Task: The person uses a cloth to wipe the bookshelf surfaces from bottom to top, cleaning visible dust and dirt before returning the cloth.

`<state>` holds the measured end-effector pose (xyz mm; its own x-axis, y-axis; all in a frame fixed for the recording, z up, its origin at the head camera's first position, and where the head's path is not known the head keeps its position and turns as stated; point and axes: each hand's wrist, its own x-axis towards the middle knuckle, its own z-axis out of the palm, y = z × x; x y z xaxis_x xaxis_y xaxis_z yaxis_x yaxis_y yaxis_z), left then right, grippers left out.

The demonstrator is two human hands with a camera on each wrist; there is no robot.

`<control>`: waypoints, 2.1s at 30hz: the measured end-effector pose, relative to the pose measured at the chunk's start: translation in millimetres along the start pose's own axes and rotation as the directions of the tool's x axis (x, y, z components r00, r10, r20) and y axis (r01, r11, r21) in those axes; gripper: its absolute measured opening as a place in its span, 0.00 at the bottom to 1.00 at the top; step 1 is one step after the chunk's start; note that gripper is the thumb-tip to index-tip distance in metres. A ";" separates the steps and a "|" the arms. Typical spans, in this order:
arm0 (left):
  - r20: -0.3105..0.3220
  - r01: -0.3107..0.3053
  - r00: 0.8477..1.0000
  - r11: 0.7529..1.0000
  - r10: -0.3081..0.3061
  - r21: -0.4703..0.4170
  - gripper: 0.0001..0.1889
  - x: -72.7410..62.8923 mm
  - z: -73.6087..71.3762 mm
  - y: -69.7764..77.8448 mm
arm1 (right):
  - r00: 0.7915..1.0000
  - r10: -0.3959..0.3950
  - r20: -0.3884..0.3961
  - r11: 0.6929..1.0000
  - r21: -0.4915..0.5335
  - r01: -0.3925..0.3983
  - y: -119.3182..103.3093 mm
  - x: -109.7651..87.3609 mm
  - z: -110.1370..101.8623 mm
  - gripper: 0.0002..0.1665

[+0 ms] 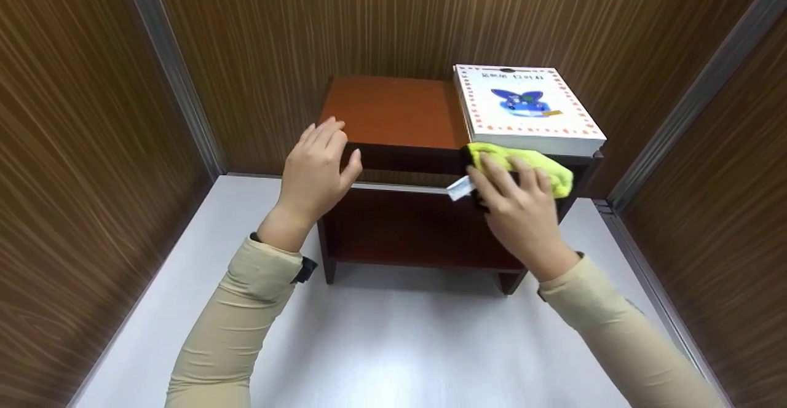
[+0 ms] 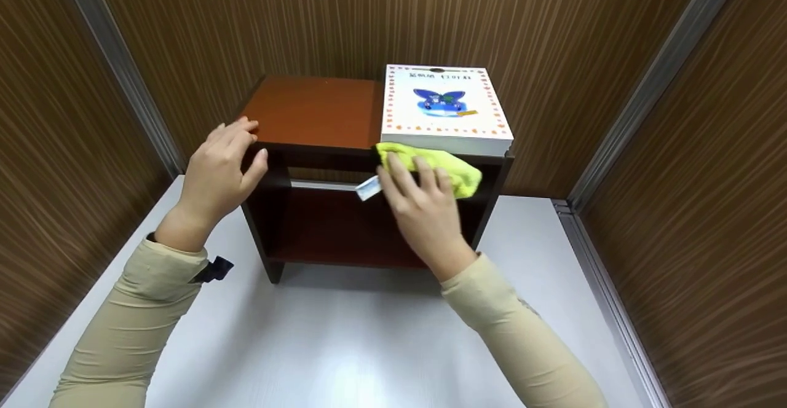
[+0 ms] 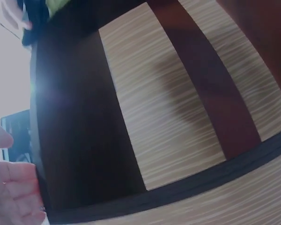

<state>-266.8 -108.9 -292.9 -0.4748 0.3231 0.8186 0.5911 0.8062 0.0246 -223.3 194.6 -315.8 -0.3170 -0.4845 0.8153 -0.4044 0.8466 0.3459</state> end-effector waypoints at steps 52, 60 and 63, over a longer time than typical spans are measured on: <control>-0.029 -0.051 0.998 0.998 0.052 0.032 0.20 1.8 15.4 -0.5 | 0.695 0.416 0.586 0.822 0.085 -0.563 6.8 -251.4 55.2 0.30; -0.011 -0.036 0.999 0.999 0.036 0.028 0.20 2.5 18.3 2.0 | 0.601 0.367 0.710 0.794 0.097 -0.600 6.9 -266.6 62.2 0.27; -0.004 -0.037 0.999 0.999 0.037 0.030 0.20 2.3 17.6 3.1 | 0.604 0.381 0.700 0.765 0.129 -0.631 15.1 -258.7 53.3 0.30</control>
<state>-277.5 -97.0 -301.0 -0.4499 0.3507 0.8214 0.5885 0.8082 -0.0227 -193.1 321.1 -546.3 -0.9459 -0.1244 0.2997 -0.2197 0.9251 -0.3096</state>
